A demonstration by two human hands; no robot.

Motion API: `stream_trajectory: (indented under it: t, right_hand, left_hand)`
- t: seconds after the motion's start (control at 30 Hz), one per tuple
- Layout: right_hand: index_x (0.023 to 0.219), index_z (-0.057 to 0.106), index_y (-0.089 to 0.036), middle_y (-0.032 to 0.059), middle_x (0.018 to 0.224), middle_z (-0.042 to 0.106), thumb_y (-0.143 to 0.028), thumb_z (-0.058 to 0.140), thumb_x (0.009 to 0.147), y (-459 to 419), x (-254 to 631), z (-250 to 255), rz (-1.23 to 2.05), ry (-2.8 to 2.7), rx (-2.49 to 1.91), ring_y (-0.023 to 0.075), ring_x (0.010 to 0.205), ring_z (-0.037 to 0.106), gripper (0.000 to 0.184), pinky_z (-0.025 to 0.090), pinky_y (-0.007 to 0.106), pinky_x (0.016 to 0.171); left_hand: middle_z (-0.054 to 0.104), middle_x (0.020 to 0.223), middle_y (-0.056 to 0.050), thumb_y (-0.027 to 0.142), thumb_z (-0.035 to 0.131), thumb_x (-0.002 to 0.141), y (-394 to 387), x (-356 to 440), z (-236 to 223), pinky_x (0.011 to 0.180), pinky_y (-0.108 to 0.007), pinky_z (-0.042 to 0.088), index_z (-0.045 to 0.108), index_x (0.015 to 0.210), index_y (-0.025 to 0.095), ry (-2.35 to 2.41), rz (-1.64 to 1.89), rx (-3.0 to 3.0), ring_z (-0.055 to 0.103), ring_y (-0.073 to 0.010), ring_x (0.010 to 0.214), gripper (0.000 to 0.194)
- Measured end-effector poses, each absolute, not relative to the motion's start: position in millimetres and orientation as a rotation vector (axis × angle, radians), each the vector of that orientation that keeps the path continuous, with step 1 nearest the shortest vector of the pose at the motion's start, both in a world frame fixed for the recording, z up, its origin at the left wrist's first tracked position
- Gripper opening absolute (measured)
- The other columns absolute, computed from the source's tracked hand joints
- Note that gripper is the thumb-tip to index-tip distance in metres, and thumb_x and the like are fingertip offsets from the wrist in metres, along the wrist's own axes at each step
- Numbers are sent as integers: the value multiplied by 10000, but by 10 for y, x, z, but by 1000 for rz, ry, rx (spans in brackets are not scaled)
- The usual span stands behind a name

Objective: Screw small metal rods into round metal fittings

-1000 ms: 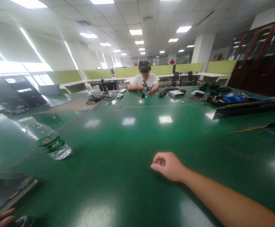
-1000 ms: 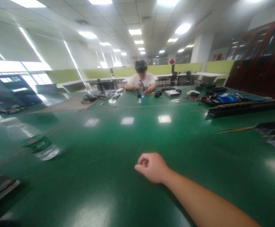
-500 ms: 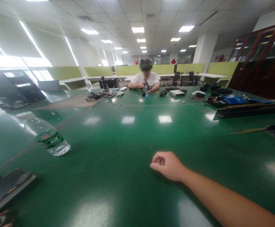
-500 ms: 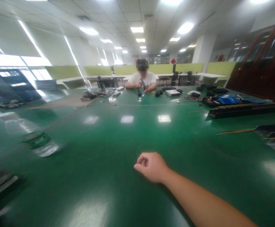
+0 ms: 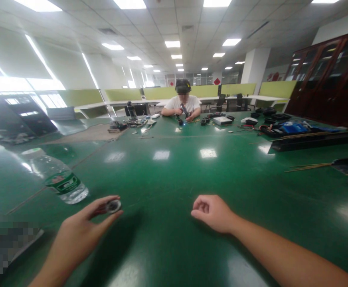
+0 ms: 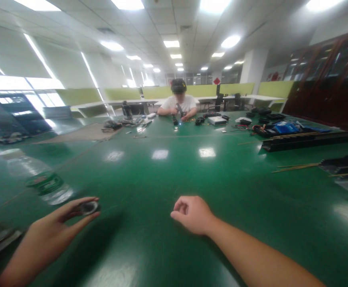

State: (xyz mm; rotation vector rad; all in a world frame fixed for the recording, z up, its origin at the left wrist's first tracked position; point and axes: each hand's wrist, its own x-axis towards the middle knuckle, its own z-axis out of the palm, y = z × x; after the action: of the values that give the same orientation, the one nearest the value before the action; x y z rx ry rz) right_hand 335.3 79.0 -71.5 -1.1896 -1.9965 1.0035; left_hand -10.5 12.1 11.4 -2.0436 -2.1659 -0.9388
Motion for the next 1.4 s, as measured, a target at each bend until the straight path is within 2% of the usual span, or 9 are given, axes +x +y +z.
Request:
stream_trajectory:
  t: [0.03, 0.13, 0.3, 0.4, 0.53, 0.97, 1.23, 1.4]
  right_hand:
    - [853, 702, -177, -15, 658, 644, -306, 687, 799, 790, 3353, -712, 1013, -1990, -1187, 109, 563, 539, 140, 372, 218, 535]
    - [950, 678, -180, -30, 658, 629, -278, 683, 796, 793, 3356, -700, 1046, -1948, -1188, 106, 559, 539, 183, 380, 218, 542]
    - [1156, 575, -203, -54, 683, 600, -218, 655, 799, 805, 3361, -713, 1059, -1833, -1183, 115, 595, 552, 366, 404, 223, 579]
    - [1199, 534, -213, -60, 690, 585, -182, 639, 794, 805, 3359, -720, 1081, -1811, -1157, 120, 607, 553, 420, 403, 225, 581]
    - [1170, 547, -208, -62, 680, 570, -139, 642, 768, 792, 3365, -693, 1060, -1821, -1173, 125, 610, 551, 418, 396, 230, 588]
    - [1130, 573, -213, -60, 676, 570, -141, 631, 780, 762, 3389, -665, 1037, -1888, -1182, 126, 599, 547, 362, 384, 235, 580]
    - [1102, 592, -206, -57, 678, 597, -162, 634, 784, 779, 3383, -713, 1042, -1925, -1190, 113, 575, 535, 324, 386, 226, 562]
    - [1085, 595, -198, -57, 662, 602, -163, 620, 791, 779, 3375, -707, 1051, -1937, -1190, 102, 554, 530, 297, 375, 214, 544]
  left_hand:
    - [746, 956, 35, 551, 661, 786, 237, 66, 108, 838, -317, 557, 670, 1100, 261, -2155, -938, -2170, 700, -196, 888, 427]
    - [734, 984, -43, 387, 670, 791, 528, 693, 73, 849, -340, 554, 690, 1041, 195, -1931, -1084, -2468, 686, -215, 887, 316]
    - [687, 940, -24, 158, 692, 748, 710, 1385, -153, 802, -313, 505, 679, 945, 223, -1752, -1133, -2735, 635, -189, 869, 208]
    - [656, 912, -19, 154, 692, 775, 691, 1435, -339, 770, -295, 476, 682, 937, 226, -1728, -1187, -2820, 611, -175, 858, 177]
    - [645, 958, -24, 159, 723, 776, 671, 1365, -476, 805, -289, 469, 698, 1003, 242, -1691, -1285, -2908, 602, -172, 908, 243]
    - [645, 980, -19, 92, 701, 779, 688, 1368, -471, 825, -279, 471, 699, 1004, 250, -1611, -1428, -2870, 603, -167, 940, 275]
    - [704, 1081, 3, 155, 727, 771, 701, 1360, -498, 915, -319, 490, 642, 1033, 261, -1887, -1460, -2803, 653, -187, 1023, 296]
    - [698, 1171, -27, 190, 700, 792, 692, 1392, -510, 993, -347, 489, 547, 980, 236, -1918, -1575, -2928, 636, -195, 1138, 247]
